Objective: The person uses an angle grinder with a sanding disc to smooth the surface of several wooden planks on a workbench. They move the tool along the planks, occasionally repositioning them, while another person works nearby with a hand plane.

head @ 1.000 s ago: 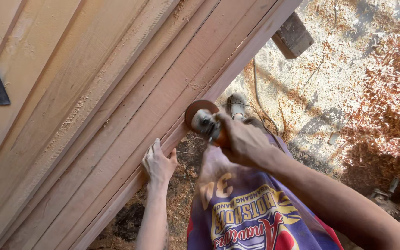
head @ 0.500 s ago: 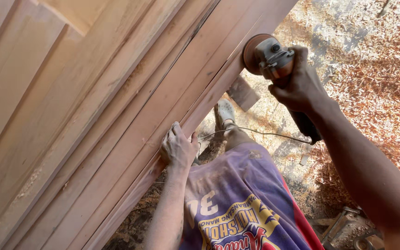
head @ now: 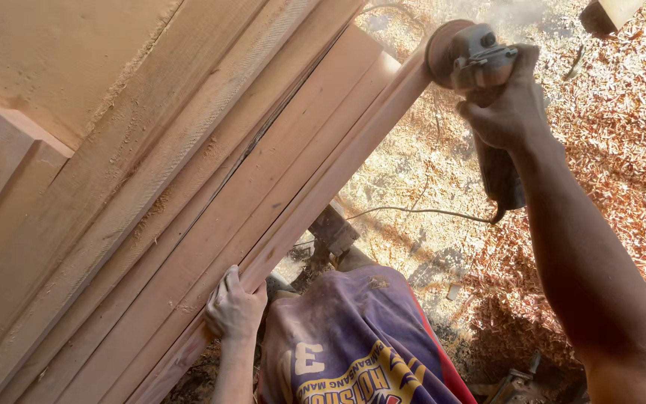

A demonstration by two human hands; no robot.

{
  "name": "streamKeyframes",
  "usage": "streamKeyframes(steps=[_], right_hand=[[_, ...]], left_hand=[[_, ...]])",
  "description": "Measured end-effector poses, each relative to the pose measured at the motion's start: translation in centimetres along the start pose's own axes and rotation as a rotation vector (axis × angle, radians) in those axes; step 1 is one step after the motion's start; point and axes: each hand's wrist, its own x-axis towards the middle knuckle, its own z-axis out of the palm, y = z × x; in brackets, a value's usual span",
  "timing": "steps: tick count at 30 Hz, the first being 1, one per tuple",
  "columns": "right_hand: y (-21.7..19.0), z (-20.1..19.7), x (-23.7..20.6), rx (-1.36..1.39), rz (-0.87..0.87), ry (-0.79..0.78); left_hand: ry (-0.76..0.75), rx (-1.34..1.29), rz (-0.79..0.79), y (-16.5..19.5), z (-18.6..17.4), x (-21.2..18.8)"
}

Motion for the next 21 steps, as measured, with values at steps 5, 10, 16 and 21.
streamKeyframes(steps=[5,10,16,21], right_hand=[[2.0,-1.1,4.3,0.053,-0.011,0.099],[0.7,0.3,2.7,0.194,-0.065,0.117],[-3.4,8.2,-9.3,0.126,-0.142,-0.12],[-6.4,13.4,-17.9,0.017,-0.362,-0.134]], left_hand=[[0.025,-0.004,0.025,0.2,0.0,0.2],[0.024,-0.016,0.03,0.0,0.3,0.1],[-0.014,-0.044,0.025,-0.2,0.6,-0.1],[-0.073,-0.027,-0.007,-0.2,0.7,-0.2]])
